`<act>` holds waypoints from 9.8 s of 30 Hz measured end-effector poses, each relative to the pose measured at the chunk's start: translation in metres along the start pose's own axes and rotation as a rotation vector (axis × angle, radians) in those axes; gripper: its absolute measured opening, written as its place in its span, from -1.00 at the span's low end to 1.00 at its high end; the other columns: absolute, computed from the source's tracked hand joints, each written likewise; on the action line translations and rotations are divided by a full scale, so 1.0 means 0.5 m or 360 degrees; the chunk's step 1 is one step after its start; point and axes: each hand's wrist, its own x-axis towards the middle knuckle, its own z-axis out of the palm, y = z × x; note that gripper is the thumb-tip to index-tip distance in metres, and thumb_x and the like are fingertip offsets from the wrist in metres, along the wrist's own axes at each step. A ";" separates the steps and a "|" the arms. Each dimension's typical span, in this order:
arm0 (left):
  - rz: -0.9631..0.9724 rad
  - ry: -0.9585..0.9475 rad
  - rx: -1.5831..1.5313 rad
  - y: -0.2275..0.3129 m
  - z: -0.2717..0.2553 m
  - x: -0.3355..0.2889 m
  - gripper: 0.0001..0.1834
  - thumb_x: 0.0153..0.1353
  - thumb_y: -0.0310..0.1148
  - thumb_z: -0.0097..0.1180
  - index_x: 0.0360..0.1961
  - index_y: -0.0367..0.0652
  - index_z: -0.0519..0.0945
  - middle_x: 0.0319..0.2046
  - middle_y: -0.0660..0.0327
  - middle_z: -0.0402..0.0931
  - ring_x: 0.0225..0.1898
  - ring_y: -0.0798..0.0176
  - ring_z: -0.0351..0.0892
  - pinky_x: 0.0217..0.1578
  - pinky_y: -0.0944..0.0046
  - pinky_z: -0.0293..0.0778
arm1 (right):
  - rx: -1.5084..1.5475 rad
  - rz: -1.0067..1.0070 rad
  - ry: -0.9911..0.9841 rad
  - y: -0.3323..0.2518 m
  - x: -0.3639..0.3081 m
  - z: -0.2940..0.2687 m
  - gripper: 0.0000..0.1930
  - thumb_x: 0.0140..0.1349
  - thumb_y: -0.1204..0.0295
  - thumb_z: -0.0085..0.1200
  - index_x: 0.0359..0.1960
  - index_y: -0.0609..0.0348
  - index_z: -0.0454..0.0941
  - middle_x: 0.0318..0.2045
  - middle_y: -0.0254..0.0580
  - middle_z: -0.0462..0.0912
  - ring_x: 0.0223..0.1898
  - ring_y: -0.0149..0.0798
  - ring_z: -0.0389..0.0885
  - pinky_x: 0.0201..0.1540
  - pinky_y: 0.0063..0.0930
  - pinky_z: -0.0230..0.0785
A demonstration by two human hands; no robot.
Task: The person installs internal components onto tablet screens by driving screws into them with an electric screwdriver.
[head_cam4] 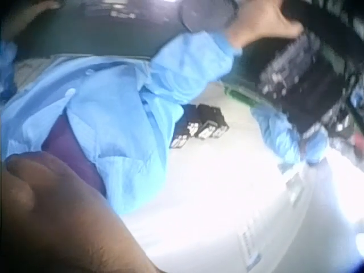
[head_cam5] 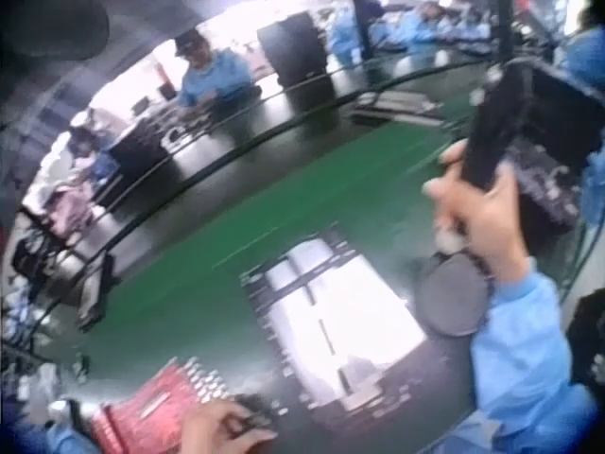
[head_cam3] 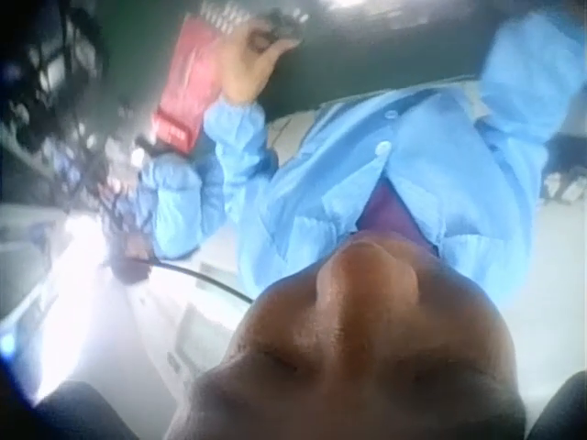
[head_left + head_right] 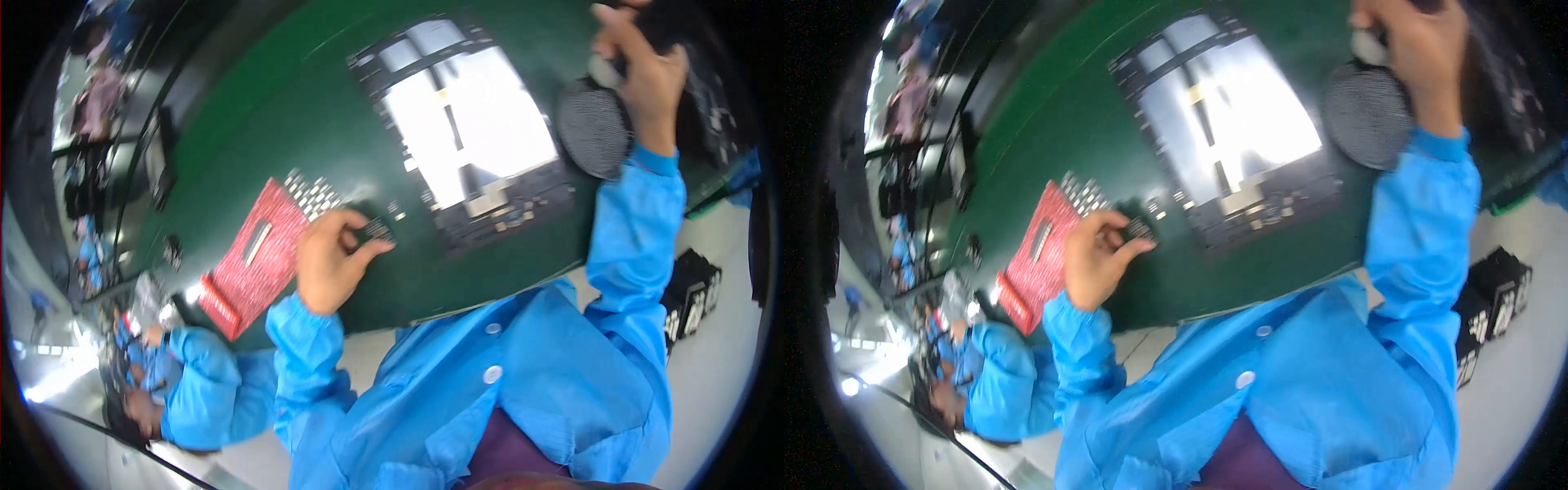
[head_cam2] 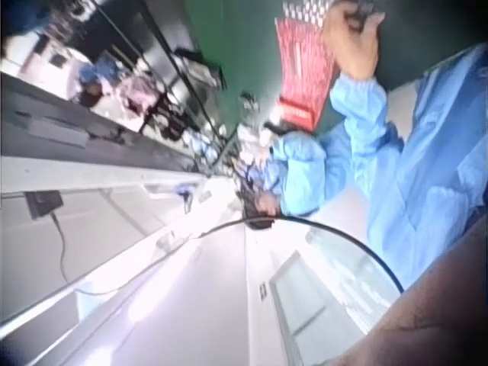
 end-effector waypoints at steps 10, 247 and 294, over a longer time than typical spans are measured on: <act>-0.0168 -0.0019 -0.0578 -0.005 0.004 0.006 -0.71 -0.16 -0.50 0.38 -0.35 -0.31 0.59 -0.52 0.23 0.55 -0.56 0.45 0.44 -0.55 0.46 0.37 | -0.0080 -0.0409 -0.0467 0.057 0.025 -0.029 -0.73 0.15 0.52 0.15 -0.12 0.34 0.47 -0.61 -0.28 0.46 -0.57 -0.41 0.45 -0.38 -0.45 0.39; -0.0407 -0.0915 -0.1582 0.039 0.045 -0.072 -0.41 0.19 -0.57 0.08 0.23 -0.41 0.16 0.01 -0.02 0.41 0.00 0.23 0.47 0.01 0.32 0.40 | 0.0817 0.0458 -0.2024 -0.012 -0.175 -0.170 -0.37 -0.15 0.17 0.40 0.02 0.03 0.49 0.21 0.37 0.18 0.33 0.37 -0.14 0.24 0.38 -0.50; 0.0362 0.0934 0.0972 -0.239 -0.206 0.370 -0.77 0.12 -0.52 -0.05 -0.20 -0.21 0.57 -0.11 0.01 0.52 -0.10 -0.04 0.52 -0.06 0.09 0.45 | 0.0497 0.0685 -0.1167 -0.007 -0.138 0.096 -0.56 -0.09 0.61 0.27 -0.15 0.32 0.37 -0.64 -0.27 0.50 -0.67 -0.48 0.45 -0.63 -0.65 0.28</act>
